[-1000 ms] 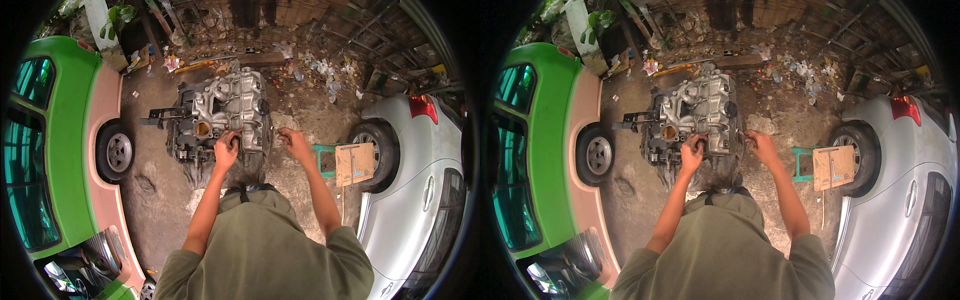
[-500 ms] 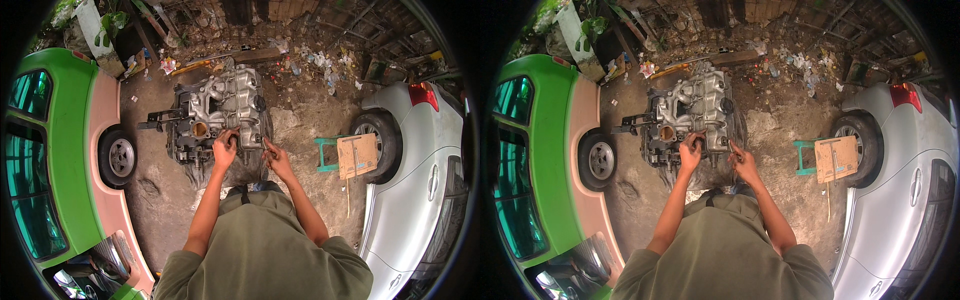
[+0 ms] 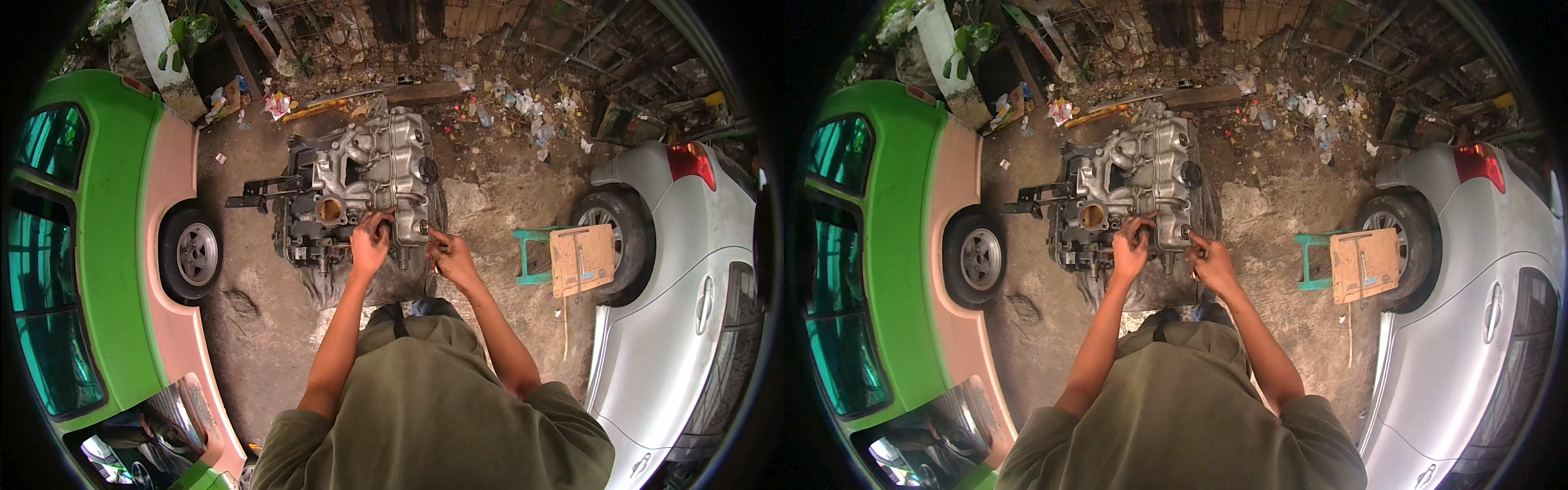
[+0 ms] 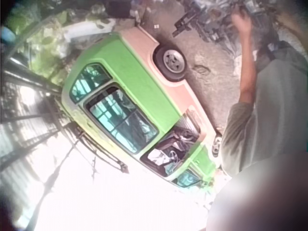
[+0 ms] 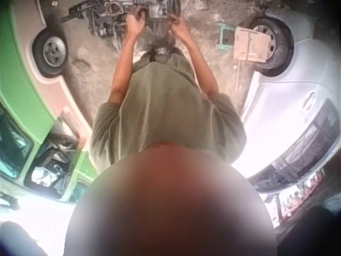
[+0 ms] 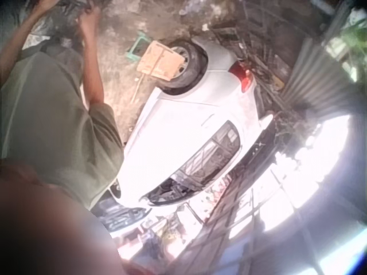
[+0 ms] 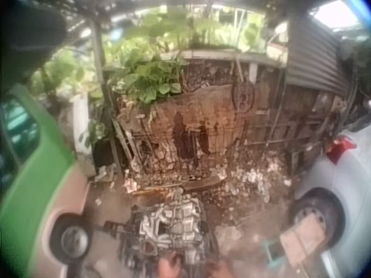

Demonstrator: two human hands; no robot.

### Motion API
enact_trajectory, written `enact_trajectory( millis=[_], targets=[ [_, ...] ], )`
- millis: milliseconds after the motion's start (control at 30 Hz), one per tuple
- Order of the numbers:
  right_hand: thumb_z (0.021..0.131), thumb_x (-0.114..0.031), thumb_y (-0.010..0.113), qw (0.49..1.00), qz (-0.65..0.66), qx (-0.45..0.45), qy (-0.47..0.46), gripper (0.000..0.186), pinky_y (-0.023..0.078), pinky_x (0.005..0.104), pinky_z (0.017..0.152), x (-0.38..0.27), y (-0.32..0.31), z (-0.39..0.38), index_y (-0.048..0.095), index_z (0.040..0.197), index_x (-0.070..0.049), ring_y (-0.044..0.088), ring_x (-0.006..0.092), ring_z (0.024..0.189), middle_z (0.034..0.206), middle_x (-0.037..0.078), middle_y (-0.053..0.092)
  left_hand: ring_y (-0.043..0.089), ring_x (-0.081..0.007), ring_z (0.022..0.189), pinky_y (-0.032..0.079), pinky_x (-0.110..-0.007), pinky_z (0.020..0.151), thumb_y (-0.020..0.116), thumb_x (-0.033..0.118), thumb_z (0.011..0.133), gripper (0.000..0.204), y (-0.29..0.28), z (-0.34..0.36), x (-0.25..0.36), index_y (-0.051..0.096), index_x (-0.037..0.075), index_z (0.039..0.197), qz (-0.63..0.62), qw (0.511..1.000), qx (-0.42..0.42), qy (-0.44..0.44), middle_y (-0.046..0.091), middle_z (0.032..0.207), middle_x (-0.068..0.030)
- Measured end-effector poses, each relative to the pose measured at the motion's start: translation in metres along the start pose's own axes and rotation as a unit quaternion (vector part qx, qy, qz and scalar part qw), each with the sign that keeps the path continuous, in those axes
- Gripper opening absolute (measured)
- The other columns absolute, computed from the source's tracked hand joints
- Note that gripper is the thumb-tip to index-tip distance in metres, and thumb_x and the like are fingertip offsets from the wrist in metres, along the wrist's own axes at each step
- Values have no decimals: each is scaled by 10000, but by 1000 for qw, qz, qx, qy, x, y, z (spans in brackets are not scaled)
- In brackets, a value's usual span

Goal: The person uses a wrench to loosen and remove a bolt from a car engine block resting on the ground. After removing the bolt, the person places it on a cardboard box next to a white car.

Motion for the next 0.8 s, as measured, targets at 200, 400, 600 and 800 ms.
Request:
enact_trajectory(
  millis=[200, 400, 600, 800],
  targets=[
    [989, 17, 536, 998, -40, -3, -52, 488, 520, 311, 597, -3, 7, -8, 516, 1476, -6, 626, 130, 662, 865, 93, 658, 496, -204, 521, 431, -321, 543, 559, -56, 875, 236, -1, 0, 4, 697, 78, 1013, -1, 1000, 15, 23, 726, 1031, -89],
    [906, 158, 500, 996, -42, 58, -50, 340, 539, 330, 728, 37, -21, 17, 607, 1194, 11, 684, 166, 859, 908, 114, 664, 517, -219, 546, 436, -323, 543, 569, -46, 868, 211, -2, 1, 2, 692, 66, 996, -7, 999, 28, 22, 717, 992, -85],
    [754, 173, 616, 939, -265, -67, -210, 436, 543, 404, 817, -11, -43, 77, 661, 1146, -15, 700, 311, 956, 1013, 182, 698, 575, -248, 631, 448, -327, 539, 573, -40, 866, 215, -1, 0, -1, 694, 68, 1007, -16, 999, 32, 9, 708, 979, -97],
    [712, 194, 597, 850, -390, -45, -351, 460, 534, 480, 827, -47, -50, 68, 695, 1111, -14, 648, 392, 1042, 1128, 191, 702, 567, -243, 619, 454, -332, 544, 569, -49, 857, 237, -2, 0, 2, 699, 71, 1015, -4, 999, 31, 17, 706, 987, -99]
  ],
)
Point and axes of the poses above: each hand's wrist, its own z-axis towards the middle knuckle, its own y-axis out of the palm, x = y × z, the point moved 8 cm from there along z, towards the middle knuckle
